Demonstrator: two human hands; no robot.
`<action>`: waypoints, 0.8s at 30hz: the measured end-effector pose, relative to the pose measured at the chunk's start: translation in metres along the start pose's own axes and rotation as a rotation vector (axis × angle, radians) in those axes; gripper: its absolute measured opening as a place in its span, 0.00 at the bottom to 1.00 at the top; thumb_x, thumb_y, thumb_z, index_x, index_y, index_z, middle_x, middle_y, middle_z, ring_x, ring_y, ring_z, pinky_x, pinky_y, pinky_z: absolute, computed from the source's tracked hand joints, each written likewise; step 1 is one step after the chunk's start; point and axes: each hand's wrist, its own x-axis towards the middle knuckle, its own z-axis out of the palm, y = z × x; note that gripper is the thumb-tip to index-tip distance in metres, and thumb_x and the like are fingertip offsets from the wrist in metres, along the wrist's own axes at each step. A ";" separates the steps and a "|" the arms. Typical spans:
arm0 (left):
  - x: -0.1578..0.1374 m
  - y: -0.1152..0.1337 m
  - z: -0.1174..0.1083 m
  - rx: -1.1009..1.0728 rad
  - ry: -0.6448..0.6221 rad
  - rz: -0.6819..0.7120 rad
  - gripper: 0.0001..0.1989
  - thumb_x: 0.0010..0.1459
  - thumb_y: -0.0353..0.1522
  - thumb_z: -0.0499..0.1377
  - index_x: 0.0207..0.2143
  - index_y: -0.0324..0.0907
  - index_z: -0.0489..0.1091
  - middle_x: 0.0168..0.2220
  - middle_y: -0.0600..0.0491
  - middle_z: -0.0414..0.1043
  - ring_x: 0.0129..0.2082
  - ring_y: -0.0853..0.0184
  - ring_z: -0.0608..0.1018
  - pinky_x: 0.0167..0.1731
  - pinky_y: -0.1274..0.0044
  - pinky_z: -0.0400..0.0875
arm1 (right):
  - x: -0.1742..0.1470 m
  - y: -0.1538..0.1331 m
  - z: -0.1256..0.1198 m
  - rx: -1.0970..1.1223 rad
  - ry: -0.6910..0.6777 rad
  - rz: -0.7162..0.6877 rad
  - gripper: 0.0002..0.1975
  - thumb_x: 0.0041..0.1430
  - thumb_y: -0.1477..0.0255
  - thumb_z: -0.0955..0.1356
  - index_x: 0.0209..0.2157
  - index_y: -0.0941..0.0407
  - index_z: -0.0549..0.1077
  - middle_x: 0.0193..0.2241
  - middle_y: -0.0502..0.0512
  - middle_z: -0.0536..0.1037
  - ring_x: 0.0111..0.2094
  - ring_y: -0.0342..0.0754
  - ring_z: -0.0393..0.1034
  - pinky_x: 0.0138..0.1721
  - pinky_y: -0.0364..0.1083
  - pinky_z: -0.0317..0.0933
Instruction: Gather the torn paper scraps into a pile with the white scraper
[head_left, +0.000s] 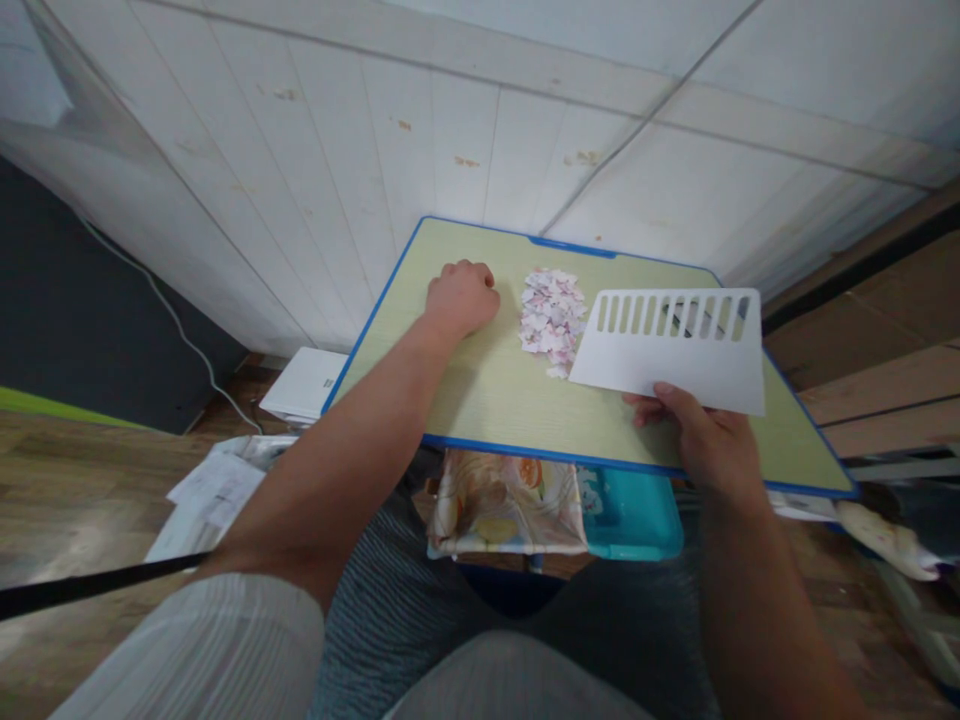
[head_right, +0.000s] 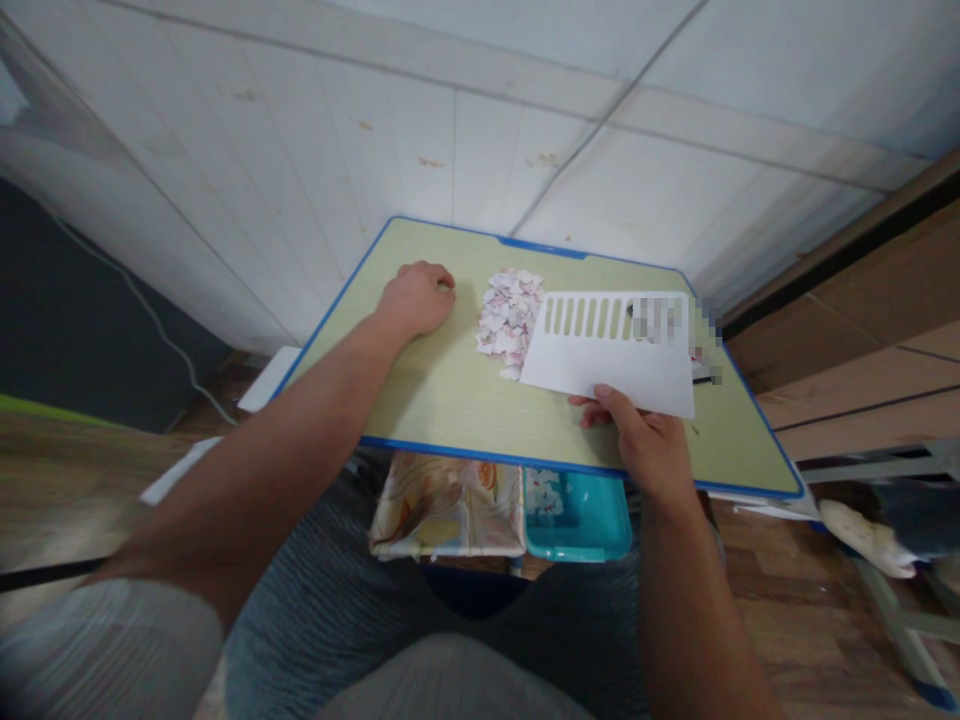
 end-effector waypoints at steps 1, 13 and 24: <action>0.000 0.000 0.000 -0.002 -0.002 -0.001 0.23 0.70 0.30 0.59 0.61 0.48 0.86 0.68 0.40 0.81 0.72 0.45 0.76 0.73 0.56 0.74 | -0.001 -0.001 0.000 -0.040 -0.019 -0.007 0.16 0.61 0.57 0.81 0.28 0.53 0.85 0.26 0.56 0.86 0.27 0.52 0.77 0.33 0.51 0.75; 0.002 0.000 0.001 0.037 -0.008 0.012 0.23 0.72 0.29 0.57 0.63 0.44 0.85 0.69 0.37 0.81 0.72 0.44 0.77 0.73 0.54 0.74 | 0.000 -0.005 -0.004 -0.058 -0.073 -0.035 0.15 0.62 0.58 0.78 0.24 0.51 0.85 0.23 0.55 0.85 0.24 0.54 0.76 0.32 0.53 0.74; 0.001 0.000 0.001 0.028 -0.005 0.009 0.22 0.72 0.29 0.58 0.62 0.45 0.85 0.68 0.38 0.81 0.72 0.45 0.77 0.72 0.55 0.75 | 0.001 0.001 -0.003 -0.070 -0.056 -0.061 0.19 0.65 0.53 0.80 0.29 0.52 0.85 0.31 0.58 0.90 0.25 0.51 0.76 0.31 0.52 0.73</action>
